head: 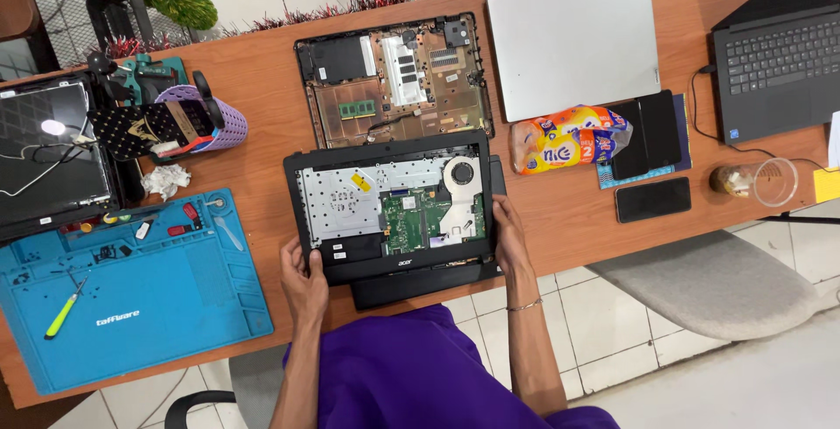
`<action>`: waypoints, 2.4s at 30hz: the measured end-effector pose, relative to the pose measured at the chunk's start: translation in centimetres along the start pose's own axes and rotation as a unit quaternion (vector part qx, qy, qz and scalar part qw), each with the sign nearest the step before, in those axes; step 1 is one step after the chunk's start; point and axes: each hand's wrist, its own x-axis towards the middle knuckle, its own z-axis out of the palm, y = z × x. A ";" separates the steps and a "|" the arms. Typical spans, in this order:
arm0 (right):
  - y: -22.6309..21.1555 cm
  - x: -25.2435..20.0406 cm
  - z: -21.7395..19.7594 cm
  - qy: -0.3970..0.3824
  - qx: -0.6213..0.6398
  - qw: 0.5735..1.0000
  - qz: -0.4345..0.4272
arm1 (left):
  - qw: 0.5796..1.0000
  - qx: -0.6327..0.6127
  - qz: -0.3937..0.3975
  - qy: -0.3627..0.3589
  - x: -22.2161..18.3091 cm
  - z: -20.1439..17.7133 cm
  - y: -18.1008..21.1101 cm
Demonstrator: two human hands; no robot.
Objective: The person handles a laptop chassis and a screen assembly by hand, disconnecting internal wires and lifting the display panel from the frame.
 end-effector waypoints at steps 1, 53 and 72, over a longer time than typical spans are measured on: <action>-0.2 -0.1 0.2 -0.001 0.008 1.000 0.005 | 1.000 0.010 0.001 0.002 0.2 0.1 0.4; -2.6 -3.6 4.3 0.191 -0.483 0.829 -0.205 | 0.996 0.072 -0.041 0.033 -1.9 2.2 -1.8; -2.4 -2.2 3.5 0.212 -0.401 0.881 -0.132 | 0.993 0.084 -0.086 0.004 -2.1 1.6 -0.4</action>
